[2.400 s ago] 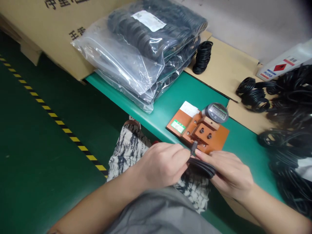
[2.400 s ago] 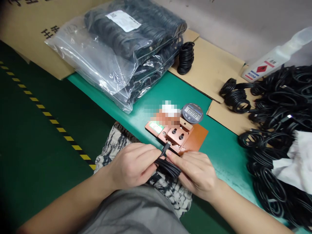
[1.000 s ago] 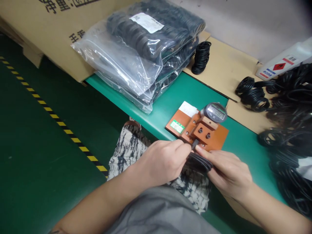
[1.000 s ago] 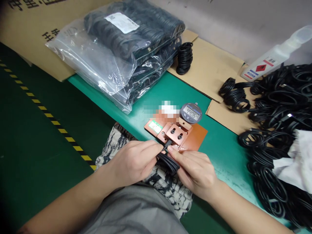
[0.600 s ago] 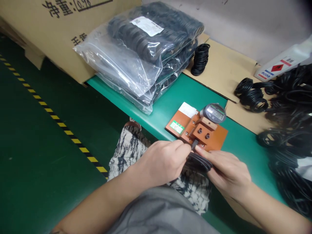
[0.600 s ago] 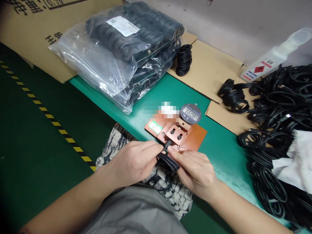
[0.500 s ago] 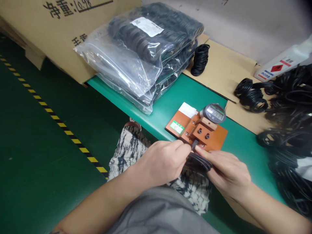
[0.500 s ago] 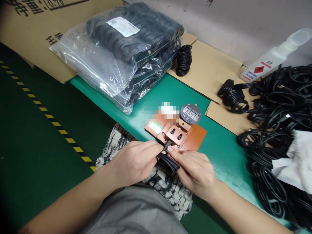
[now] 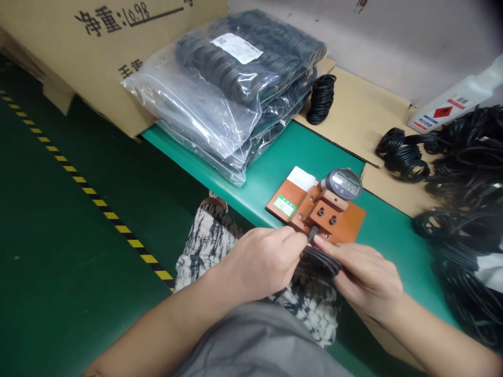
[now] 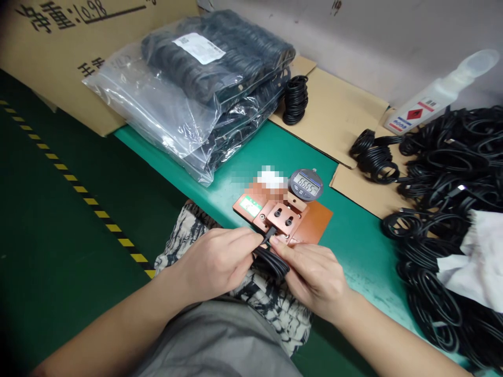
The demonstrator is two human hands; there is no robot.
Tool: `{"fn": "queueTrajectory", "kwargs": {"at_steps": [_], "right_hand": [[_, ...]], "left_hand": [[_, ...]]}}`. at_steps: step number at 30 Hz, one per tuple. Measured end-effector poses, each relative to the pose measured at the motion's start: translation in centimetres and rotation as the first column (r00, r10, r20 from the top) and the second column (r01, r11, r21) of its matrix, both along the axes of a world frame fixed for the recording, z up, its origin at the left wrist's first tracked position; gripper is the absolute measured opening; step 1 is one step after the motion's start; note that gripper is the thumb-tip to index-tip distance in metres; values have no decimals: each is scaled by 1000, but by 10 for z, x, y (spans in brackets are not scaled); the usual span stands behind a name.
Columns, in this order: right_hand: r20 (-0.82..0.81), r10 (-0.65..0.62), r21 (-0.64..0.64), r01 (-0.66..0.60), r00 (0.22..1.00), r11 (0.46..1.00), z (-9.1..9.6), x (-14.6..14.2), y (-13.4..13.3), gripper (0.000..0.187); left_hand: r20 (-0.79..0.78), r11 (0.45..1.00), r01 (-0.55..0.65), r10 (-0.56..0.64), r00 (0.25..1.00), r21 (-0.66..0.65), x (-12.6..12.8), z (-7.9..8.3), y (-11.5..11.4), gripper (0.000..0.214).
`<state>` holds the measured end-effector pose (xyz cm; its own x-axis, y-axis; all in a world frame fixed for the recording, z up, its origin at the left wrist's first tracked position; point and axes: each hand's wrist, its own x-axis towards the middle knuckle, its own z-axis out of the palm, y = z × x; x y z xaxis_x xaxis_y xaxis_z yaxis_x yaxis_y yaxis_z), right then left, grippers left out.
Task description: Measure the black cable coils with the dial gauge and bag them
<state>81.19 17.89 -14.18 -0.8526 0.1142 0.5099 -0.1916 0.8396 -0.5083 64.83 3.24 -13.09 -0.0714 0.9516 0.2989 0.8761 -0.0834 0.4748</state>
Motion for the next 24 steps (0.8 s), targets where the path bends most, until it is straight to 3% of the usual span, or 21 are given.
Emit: {"fn": "queueTrajectory", "kwargs": {"at_steps": [24], "right_hand": [[-31, 11, -35, -13, 999, 999, 2, -4, 0, 57]], "left_hand": [[4, 1000, -11, 11, 1000, -17, 0, 4, -1, 23]]}}
